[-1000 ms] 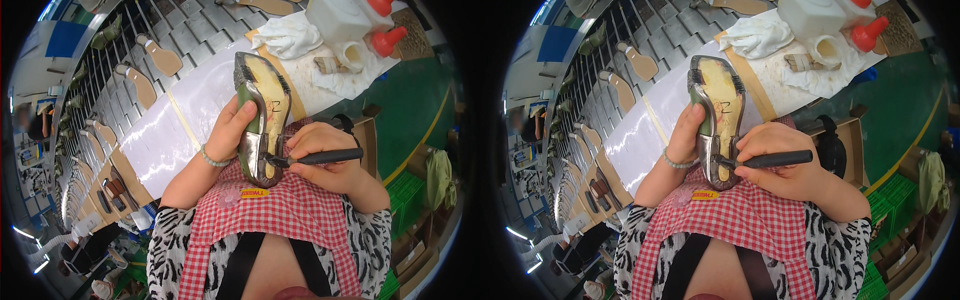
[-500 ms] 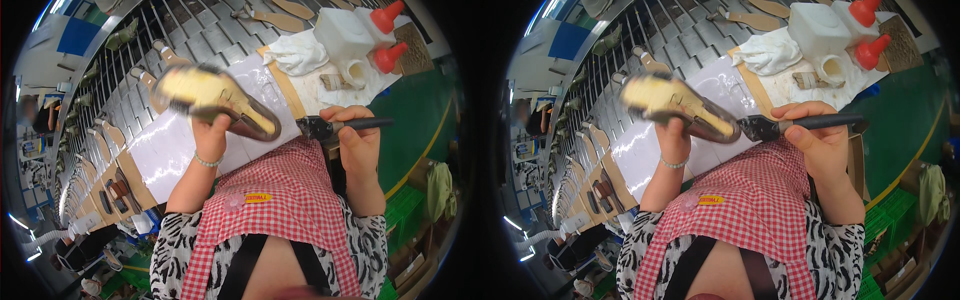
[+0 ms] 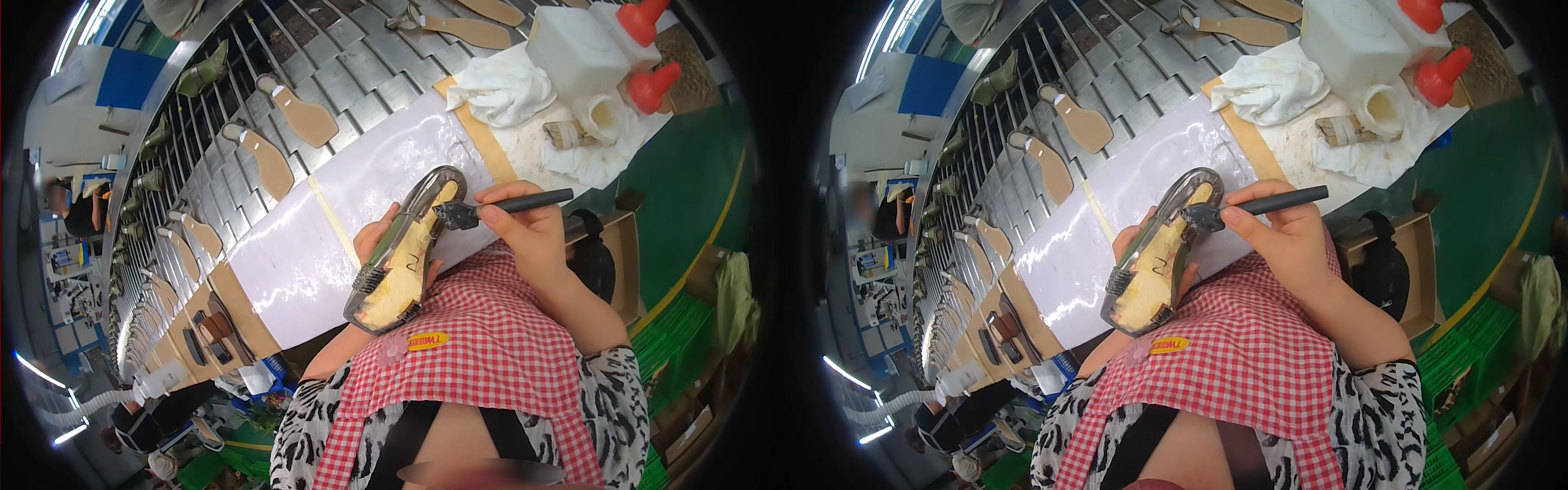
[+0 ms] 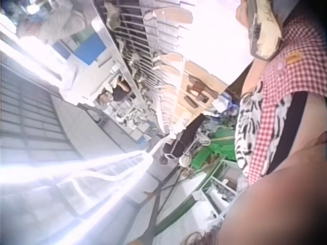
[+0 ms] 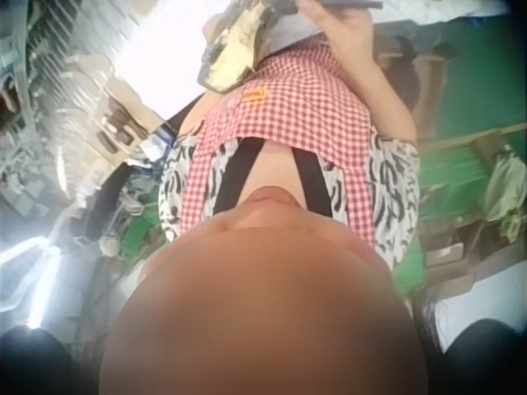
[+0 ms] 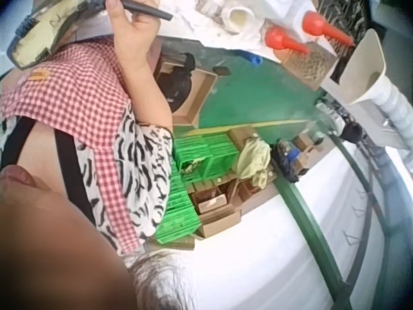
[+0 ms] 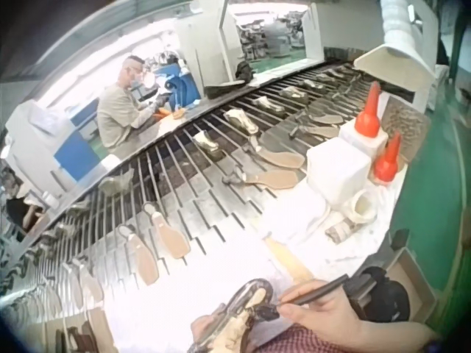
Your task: The person repeatedly picks up green high-heeled shoes from a metal rack and applies a yellowish adhesive to the soles using a brush. The person dips the brush into a container of glue, spreads it evenly across the sole, and returns the shoe to the rack. This process is repeated for multiple shoes throughout the clip.
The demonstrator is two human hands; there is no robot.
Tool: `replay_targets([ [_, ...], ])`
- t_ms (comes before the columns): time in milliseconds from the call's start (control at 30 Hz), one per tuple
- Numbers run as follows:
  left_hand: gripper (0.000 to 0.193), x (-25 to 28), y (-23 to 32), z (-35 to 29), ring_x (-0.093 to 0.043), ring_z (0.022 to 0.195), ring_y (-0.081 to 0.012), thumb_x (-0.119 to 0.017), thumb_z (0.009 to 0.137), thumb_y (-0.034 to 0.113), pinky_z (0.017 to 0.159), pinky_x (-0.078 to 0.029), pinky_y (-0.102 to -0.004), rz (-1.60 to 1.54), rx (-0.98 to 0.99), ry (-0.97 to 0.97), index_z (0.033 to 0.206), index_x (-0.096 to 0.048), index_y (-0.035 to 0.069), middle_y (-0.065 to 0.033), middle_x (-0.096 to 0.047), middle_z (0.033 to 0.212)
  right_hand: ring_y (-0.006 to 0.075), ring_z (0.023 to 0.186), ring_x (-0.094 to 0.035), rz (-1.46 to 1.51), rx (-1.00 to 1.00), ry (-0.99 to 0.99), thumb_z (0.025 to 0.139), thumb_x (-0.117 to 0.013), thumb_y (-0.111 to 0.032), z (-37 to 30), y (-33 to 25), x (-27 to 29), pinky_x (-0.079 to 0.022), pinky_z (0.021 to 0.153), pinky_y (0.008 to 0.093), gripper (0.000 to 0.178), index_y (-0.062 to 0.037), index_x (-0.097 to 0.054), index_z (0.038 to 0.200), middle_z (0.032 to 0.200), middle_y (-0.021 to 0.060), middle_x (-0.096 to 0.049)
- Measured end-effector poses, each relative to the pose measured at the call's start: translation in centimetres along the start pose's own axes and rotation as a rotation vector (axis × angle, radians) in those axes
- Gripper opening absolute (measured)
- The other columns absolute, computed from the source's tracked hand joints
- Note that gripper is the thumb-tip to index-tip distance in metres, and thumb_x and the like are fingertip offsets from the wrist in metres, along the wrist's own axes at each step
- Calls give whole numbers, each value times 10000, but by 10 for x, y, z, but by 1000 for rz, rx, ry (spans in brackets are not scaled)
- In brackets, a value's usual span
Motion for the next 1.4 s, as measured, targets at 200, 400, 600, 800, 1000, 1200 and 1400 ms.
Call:
replay_targets([
  [200, 842, -3, 6, -5, -415, 1275, -279, -833, 698, 217, 1039, -353, -371, 137, -3, -68, 1331, -312, 22, -181, -405, 1333, 108, 898, -595, -16, -82, -6, 827, -706, -11, 2, 13, -6, -458, 834, 255, 138, -16, -659, 957, 951, 47, -644],
  [400, 912, -5, 4, -6, -431, 1262, -296, -838, 696, 224, 1019, -375, -368, 19, -22, -77, 1369, -247, 53, -211, -375, 1376, 115, 857, -602, -233, 24, 81, 812, -721, -27, 3, 1, 1, -470, 775, 260, 129, -13, -656, 922, 901, 43, -649],
  [600, 866, -5, 7, -6, -418, 1297, -346, -836, 703, 124, 1049, -441, -396, -27, -54, -49, 1367, -283, 70, -127, -324, 1254, 190, 824, -625, -503, 371, -8, 775, -736, -12, -3, -28, -14, -483, 744, 292, 155, -24, -644, 901, 864, 82, -644],
  [800, 858, -7, 14, -3, -420, 1296, -337, -827, 706, 102, 1057, -438, -386, 37, -93, -36, 1368, -281, 76, -116, -304, 1259, 147, 874, -604, -407, 222, -187, 796, -716, 9, -1, -17, -23, -472, 782, 269, 148, 1, -634, 919, 940, 81, -647],
  [1000, 720, 10, 5, 11, -451, 1249, -303, -762, 774, 246, 1041, -390, -418, 67, 129, -174, 1335, -356, 50, -125, -437, 1293, 136, 889, -612, -7, 3, -110, 809, -705, 7, 12, -24, -8, -482, 801, 260, 160, -6, -646, 957, 948, 67, -663],
  [1200, 547, 63, -48, 65, -541, 1190, -249, -676, 865, 256, 1005, -447, -428, -1123, 721, 145, 1335, -455, 84, -73, -562, 1281, 227, 986, -614, 45, 204, -43, 821, -695, -45, 1, -67, 8, -458, 919, 351, 216, 30, -602, 1000, 1011, 154, -654],
  [1400, 399, 141, -55, 213, -542, 1155, -262, -642, 848, 50, 1056, -385, -455, -1265, 445, 190, 1231, -530, 67, -86, -583, 1229, 231, 969, -613, 2, 142, -28, 809, -718, -102, -19, -83, 3, -455, 913, 354, 248, 33, -600, 980, 1009, 172, -650],
])
Point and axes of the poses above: each hand's wrist, its own z-axis towards the middle knuckle, its own x-axis out of the back of the hand, y = z × x, the point moved 8 cm from there along z, towards the middle knuckle
